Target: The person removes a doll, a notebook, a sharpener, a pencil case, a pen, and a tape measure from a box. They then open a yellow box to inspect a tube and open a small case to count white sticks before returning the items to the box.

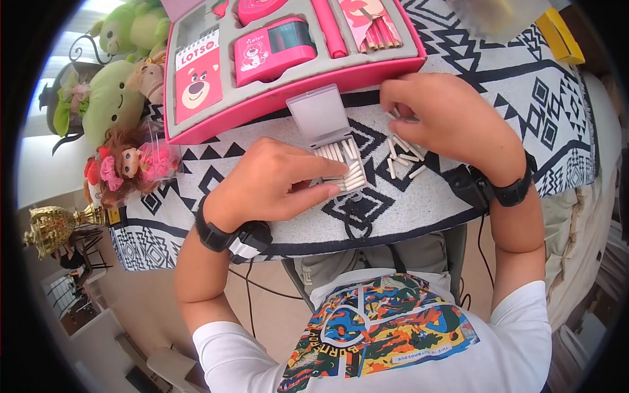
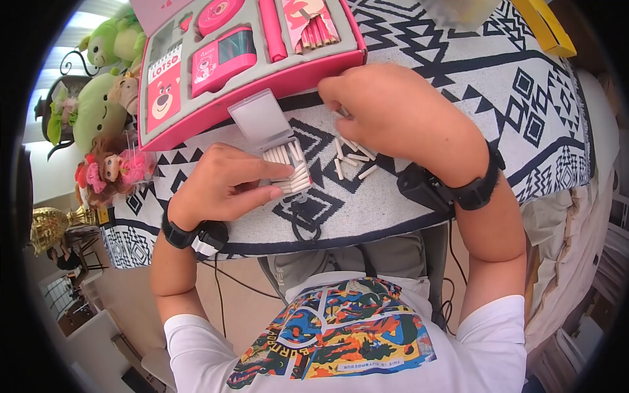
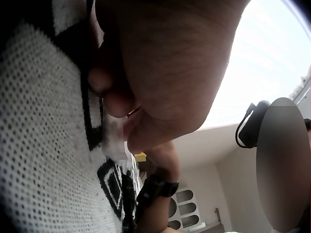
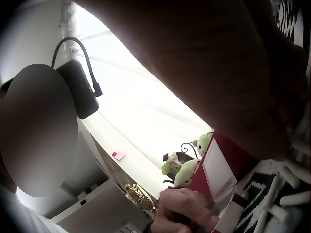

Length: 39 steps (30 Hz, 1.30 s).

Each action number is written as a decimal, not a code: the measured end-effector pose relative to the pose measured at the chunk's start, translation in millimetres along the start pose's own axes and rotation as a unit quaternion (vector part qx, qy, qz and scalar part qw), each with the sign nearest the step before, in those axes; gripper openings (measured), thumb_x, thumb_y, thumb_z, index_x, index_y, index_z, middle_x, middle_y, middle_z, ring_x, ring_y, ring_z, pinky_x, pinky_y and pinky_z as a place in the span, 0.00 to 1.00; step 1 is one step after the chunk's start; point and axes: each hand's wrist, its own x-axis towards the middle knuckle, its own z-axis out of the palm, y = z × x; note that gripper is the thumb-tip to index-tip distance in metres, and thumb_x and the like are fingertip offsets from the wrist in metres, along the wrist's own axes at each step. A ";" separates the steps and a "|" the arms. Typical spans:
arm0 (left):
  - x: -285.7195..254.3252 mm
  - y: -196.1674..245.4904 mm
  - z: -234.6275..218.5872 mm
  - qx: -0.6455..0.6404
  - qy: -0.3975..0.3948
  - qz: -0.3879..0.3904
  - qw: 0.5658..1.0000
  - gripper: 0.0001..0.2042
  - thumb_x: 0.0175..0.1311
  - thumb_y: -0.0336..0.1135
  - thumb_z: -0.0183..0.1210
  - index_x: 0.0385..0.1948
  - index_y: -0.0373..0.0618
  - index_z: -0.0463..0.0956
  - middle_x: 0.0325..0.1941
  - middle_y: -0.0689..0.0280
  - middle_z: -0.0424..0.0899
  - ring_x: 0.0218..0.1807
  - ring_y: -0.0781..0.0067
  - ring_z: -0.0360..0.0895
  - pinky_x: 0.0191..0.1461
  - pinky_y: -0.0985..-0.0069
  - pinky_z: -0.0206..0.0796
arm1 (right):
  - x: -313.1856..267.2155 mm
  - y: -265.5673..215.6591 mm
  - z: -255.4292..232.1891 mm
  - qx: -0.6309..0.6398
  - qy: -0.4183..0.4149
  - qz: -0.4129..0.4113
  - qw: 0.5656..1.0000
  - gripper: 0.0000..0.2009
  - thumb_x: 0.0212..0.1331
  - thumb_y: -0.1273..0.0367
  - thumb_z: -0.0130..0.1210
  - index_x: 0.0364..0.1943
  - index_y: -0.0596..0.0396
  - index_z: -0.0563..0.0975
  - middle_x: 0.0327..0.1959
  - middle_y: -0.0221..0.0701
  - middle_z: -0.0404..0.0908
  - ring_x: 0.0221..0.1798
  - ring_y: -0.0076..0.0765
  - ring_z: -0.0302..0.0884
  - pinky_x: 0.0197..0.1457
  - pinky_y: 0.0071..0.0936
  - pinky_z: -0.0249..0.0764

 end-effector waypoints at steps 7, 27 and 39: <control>-0.1 0.8 -1.0 -0.004 0.000 0.002 1.000 0.10 0.60 0.37 0.68 0.42 0.48 0.87 0.21 0.61 0.82 0.21 0.63 0.79 0.26 0.69 0.68 | 4.4 -5.0 4.7 0.028 -0.049 -0.053 0.997 0.04 0.56 0.73 0.56 0.34 0.56 0.79 0.35 0.40 0.80 0.41 0.51 0.82 0.44 0.43 0.77; 0.6 -2.8 2.8 -0.008 0.022 0.035 0.999 0.12 0.58 0.30 0.69 0.44 0.43 0.87 0.19 0.60 0.80 0.18 0.61 0.75 0.26 0.70 0.65 | 6.0 -18.3 -4.5 0.046 -0.026 -0.008 0.999 0.04 0.53 0.71 0.59 0.30 0.56 0.78 0.27 0.38 0.81 0.33 0.49 0.82 0.38 0.41 0.76; -0.3 -3.8 3.9 -0.020 0.029 0.042 0.999 0.12 0.58 0.30 0.69 0.44 0.43 0.87 0.20 0.61 0.80 0.20 0.61 0.76 0.27 0.70 0.66 | 11.8 -28.6 4.0 0.198 -0.110 -0.047 0.973 0.06 0.58 0.68 0.60 0.35 0.54 0.81 0.27 0.36 0.83 0.32 0.43 0.83 0.37 0.38 0.76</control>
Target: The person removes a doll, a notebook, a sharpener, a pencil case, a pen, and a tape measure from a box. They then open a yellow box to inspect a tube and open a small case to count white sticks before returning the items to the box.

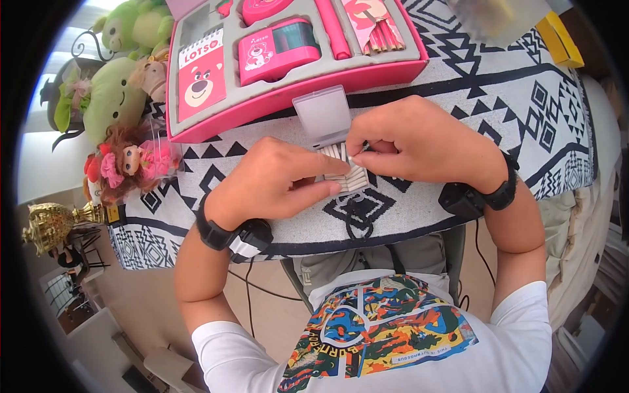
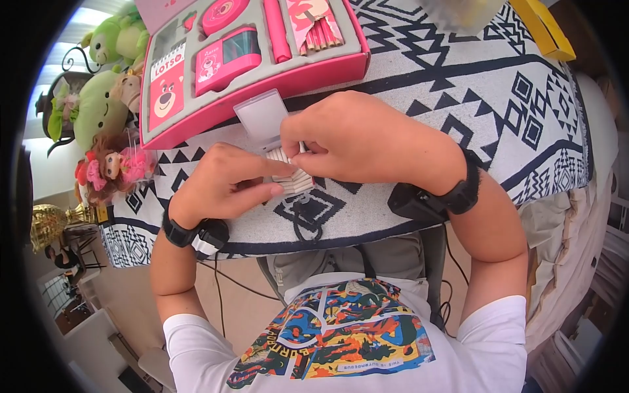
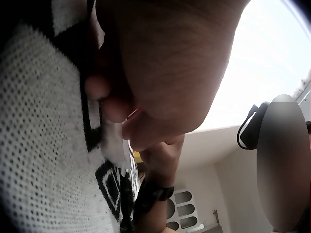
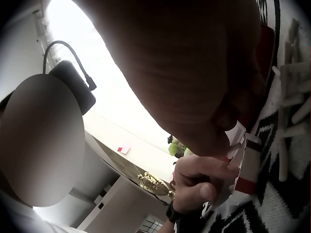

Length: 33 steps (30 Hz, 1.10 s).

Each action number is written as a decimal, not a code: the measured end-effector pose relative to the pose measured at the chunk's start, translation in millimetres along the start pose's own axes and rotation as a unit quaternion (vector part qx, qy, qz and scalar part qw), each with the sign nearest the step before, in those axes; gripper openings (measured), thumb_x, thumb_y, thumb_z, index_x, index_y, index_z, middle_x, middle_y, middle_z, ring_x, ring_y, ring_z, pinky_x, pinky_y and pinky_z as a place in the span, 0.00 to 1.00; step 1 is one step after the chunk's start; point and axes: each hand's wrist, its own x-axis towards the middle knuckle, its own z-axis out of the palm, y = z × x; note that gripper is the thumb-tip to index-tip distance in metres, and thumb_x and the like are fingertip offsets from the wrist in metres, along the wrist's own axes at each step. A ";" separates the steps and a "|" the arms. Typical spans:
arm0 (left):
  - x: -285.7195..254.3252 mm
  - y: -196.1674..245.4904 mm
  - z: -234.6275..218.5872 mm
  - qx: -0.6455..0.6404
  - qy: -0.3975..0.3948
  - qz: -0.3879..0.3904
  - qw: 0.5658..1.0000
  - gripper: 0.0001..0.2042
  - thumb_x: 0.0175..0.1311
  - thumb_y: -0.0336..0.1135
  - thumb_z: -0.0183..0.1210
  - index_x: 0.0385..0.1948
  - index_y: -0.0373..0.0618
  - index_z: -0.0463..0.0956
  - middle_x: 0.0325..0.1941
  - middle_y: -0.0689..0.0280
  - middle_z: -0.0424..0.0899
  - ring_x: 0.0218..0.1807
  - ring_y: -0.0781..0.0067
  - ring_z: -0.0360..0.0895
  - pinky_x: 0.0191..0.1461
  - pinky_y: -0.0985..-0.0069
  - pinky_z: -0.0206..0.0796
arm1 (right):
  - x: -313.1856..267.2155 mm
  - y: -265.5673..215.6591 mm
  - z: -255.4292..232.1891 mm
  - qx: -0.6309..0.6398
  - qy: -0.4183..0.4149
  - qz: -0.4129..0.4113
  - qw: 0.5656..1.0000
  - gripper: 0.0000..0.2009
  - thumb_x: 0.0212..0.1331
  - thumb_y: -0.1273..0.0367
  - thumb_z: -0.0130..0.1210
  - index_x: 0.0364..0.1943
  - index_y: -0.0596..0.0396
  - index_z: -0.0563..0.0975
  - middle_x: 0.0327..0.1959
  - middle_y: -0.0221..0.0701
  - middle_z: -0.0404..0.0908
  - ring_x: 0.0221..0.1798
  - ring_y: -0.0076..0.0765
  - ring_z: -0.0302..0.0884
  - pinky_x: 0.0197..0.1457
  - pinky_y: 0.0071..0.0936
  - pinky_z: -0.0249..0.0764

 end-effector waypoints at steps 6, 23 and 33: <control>-1.9 -0.5 -2.7 -0.030 0.010 -0.039 0.999 0.05 0.60 0.33 0.69 0.33 0.45 0.84 0.20 0.62 0.79 0.20 0.62 0.76 0.26 0.71 0.67 | 0.9 11.6 13.9 -0.011 0.044 -0.071 0.996 0.06 0.57 0.72 0.63 0.37 0.53 0.80 0.24 0.32 0.76 0.24 0.35 0.75 0.29 0.31 0.71; -1.2 -0.2 -1.1 -0.012 -0.004 -0.036 0.999 0.12 0.60 0.36 0.68 0.44 0.47 0.87 0.23 0.59 0.83 0.21 0.62 0.79 0.27 0.70 0.69 | -7.9 21.1 -15.2 -0.115 0.103 -0.024 0.988 0.08 0.57 0.72 0.64 0.39 0.56 0.81 0.27 0.38 0.81 0.29 0.42 0.80 0.35 0.32 0.75; -0.9 -0.5 -1.3 -0.014 -0.004 -0.020 1.000 0.12 0.58 0.30 0.68 0.44 0.41 0.87 0.23 0.59 0.83 0.22 0.61 0.79 0.29 0.71 0.69 | -9.2 21.3 -19.7 -0.131 0.100 0.033 0.986 0.07 0.58 0.72 0.63 0.39 0.57 0.80 0.25 0.39 0.81 0.28 0.45 0.80 0.33 0.36 0.74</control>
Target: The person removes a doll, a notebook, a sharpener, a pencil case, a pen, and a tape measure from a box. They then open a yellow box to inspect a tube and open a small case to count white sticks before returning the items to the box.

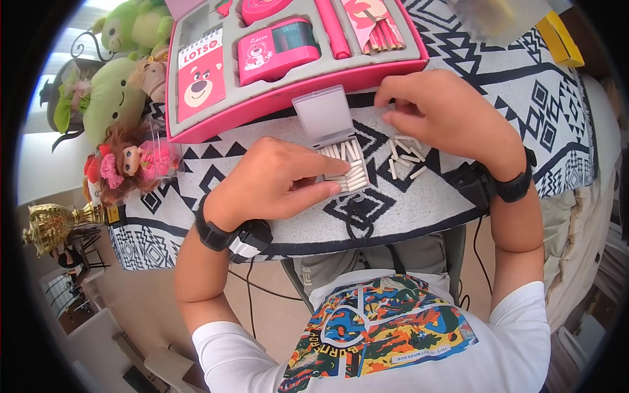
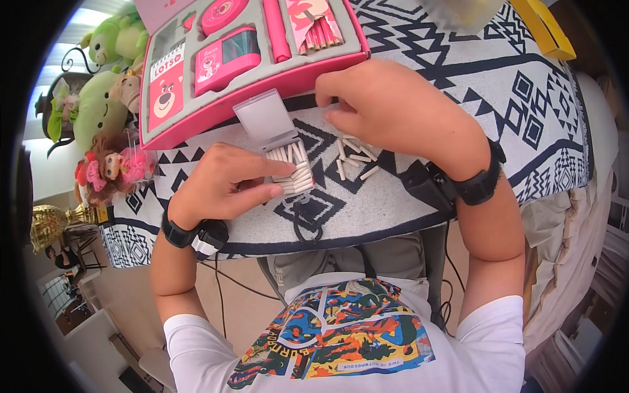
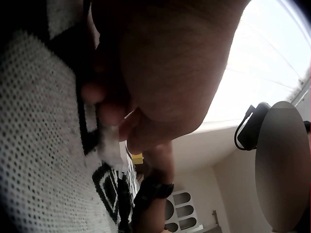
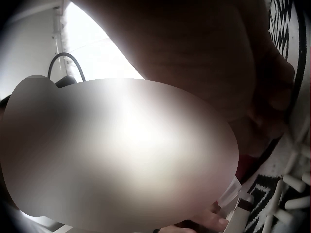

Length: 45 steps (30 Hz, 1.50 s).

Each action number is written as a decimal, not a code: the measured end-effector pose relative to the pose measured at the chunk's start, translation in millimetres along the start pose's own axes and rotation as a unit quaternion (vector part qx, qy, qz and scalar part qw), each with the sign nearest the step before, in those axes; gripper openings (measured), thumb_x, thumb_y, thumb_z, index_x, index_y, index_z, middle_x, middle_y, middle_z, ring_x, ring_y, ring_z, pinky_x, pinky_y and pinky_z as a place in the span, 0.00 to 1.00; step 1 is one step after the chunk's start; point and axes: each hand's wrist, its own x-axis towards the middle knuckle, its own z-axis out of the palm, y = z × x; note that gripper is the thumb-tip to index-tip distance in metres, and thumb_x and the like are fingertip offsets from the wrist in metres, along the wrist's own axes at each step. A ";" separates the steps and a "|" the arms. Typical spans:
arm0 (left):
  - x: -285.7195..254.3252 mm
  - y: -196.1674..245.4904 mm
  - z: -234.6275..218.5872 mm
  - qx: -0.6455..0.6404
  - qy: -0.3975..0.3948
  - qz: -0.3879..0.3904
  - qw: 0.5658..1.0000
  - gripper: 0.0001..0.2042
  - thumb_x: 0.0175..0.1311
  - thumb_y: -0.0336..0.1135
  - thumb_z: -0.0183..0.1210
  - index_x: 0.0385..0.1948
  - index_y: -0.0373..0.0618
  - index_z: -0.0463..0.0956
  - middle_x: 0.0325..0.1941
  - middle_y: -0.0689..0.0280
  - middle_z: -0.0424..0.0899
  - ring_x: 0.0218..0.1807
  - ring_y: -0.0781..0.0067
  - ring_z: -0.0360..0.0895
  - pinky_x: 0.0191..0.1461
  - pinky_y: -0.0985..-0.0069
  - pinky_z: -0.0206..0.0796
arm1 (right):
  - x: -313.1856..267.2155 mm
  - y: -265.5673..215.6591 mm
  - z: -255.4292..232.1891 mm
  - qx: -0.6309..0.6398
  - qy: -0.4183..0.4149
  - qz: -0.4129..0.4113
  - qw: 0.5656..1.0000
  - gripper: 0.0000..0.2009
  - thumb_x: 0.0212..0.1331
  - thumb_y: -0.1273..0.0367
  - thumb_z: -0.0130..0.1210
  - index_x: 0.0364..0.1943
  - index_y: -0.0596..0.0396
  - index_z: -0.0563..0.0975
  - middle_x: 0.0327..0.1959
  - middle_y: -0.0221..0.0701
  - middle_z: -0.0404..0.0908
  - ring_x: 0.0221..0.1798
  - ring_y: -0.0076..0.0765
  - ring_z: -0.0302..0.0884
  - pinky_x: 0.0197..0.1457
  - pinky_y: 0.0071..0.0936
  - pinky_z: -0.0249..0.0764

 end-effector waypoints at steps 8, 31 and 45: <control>0.7 2.0 -1.1 0.003 -0.008 -0.016 1.000 0.10 0.58 0.32 0.69 0.40 0.42 0.87 0.21 0.62 0.81 0.20 0.66 0.77 0.27 0.73 0.66 | -4.9 5.6 -7.7 -0.058 0.020 0.016 0.998 0.06 0.57 0.70 0.63 0.36 0.57 0.82 0.23 0.39 0.80 0.26 0.44 0.79 0.32 0.35 0.74; -1.0 1.8 -2.6 0.017 0.005 0.001 1.000 0.07 0.59 0.35 0.70 0.31 0.44 0.84 0.19 0.66 0.79 0.19 0.67 0.76 0.25 0.72 0.63 | -4.6 3.1 7.5 -0.034 -0.012 -0.008 0.999 0.11 0.54 0.74 0.62 0.40 0.54 0.73 0.28 0.37 0.79 0.33 0.46 0.80 0.37 0.37 0.74; 9.1 101.6 -11.2 -0.154 0.053 0.203 0.965 0.10 0.62 0.37 0.65 0.25 0.42 0.81 0.20 0.70 0.75 0.18 0.76 0.70 0.20 0.79 0.55 | -1.0 2.3 11.0 0.053 -0.042 -0.001 0.998 0.08 0.55 0.79 0.57 0.37 0.57 0.72 0.27 0.32 0.72 0.29 0.32 0.70 0.34 0.29 0.69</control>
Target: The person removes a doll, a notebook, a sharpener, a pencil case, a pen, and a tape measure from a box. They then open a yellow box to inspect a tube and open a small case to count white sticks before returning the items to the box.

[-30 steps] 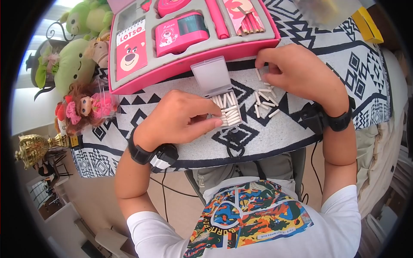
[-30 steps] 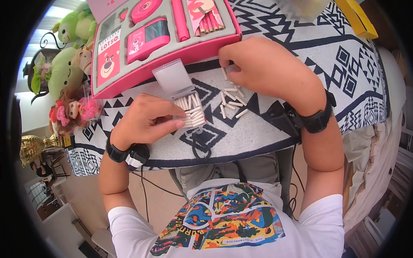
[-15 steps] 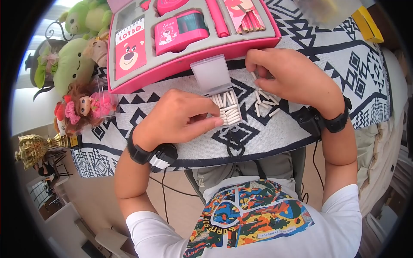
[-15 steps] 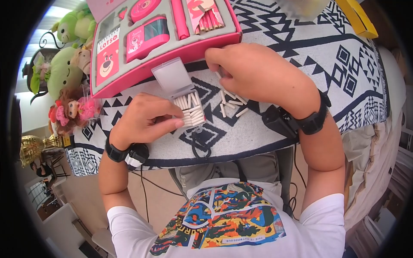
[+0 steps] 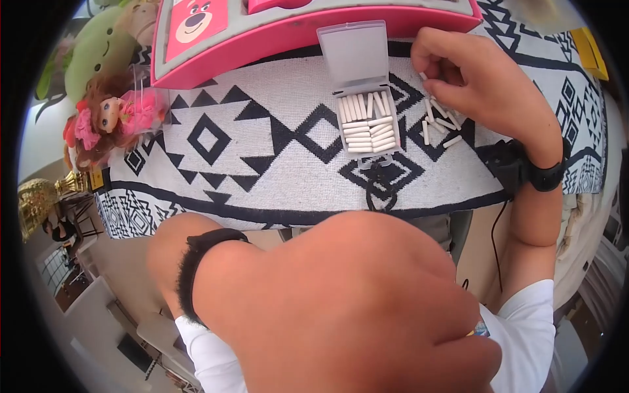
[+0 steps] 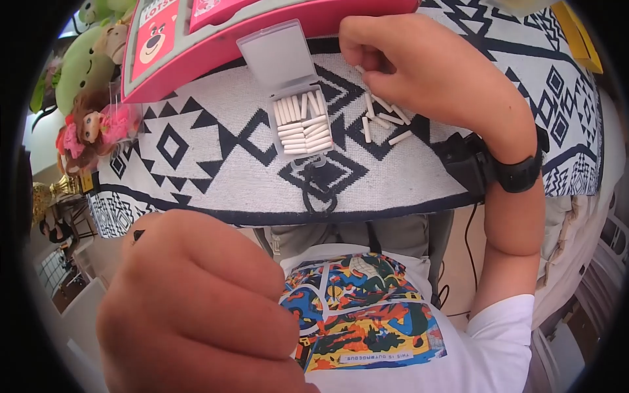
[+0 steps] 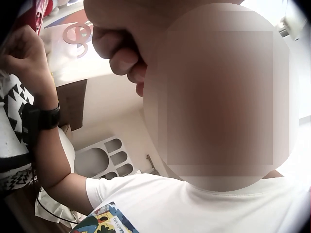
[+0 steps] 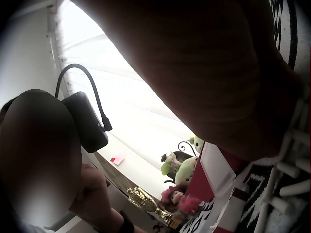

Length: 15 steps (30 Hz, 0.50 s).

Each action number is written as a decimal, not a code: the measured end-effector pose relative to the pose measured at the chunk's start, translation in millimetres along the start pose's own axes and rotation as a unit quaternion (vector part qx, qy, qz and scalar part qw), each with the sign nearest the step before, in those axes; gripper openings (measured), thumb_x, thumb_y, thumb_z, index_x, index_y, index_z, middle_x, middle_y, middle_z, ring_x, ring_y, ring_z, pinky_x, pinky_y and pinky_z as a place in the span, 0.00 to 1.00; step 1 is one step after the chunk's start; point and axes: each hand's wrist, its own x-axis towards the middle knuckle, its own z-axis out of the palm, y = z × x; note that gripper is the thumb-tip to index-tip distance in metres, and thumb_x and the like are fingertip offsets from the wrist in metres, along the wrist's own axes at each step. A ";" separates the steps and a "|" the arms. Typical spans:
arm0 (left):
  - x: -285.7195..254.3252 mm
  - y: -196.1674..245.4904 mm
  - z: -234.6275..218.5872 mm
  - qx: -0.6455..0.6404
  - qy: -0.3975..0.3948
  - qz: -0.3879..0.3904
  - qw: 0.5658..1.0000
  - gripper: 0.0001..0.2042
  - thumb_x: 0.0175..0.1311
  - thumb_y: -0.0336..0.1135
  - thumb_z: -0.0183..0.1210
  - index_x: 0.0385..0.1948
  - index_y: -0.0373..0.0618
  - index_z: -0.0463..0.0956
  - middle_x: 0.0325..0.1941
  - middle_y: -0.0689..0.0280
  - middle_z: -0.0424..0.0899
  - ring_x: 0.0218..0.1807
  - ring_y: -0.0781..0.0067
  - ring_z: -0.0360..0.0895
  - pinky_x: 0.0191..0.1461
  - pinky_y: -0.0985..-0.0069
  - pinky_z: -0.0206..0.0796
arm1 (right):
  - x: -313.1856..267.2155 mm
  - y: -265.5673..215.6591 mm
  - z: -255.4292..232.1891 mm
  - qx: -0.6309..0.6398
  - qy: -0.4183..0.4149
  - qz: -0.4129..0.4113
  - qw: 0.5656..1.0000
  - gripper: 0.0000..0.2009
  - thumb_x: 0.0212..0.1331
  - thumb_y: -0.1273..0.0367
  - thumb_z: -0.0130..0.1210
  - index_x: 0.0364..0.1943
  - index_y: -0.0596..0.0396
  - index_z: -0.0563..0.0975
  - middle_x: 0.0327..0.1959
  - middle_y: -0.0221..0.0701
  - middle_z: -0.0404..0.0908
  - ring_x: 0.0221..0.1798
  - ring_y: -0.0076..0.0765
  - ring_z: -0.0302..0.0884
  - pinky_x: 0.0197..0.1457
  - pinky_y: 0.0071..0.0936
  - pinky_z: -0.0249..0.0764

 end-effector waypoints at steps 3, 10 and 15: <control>0.9 -1.6 -2.6 -0.035 -0.014 0.010 0.999 0.09 0.62 0.35 0.64 0.25 0.42 0.81 0.21 0.69 0.76 0.18 0.76 0.71 0.20 0.79 0.56 | 1.2 -4.1 -2.5 -0.016 -0.012 -0.005 1.000 0.08 0.55 0.80 0.57 0.37 0.57 0.72 0.26 0.31 0.71 0.29 0.31 0.70 0.33 0.28 0.68; 3.1 -2.0 -8.8 -0.086 -0.057 0.007 0.995 0.06 0.61 0.30 0.62 0.24 0.42 0.81 0.23 0.68 0.79 0.19 0.74 0.73 0.21 0.79 0.59 | 3.8 -8.6 -3.4 0.009 -0.038 0.053 0.998 0.09 0.55 0.80 0.57 0.38 0.57 0.72 0.26 0.31 0.72 0.28 0.30 0.70 0.32 0.27 0.67; 2.4 -5.3 -10.2 -0.121 -0.080 0.054 0.988 0.05 0.60 0.27 0.60 0.24 0.41 0.81 0.24 0.67 0.81 0.20 0.73 0.74 0.21 0.79 0.61 | 0.6 4.5 -0.2 -0.011 -0.004 -0.020 1.000 0.09 0.55 0.80 0.57 0.38 0.58 0.72 0.26 0.29 0.71 0.28 0.26 0.69 0.32 0.25 0.68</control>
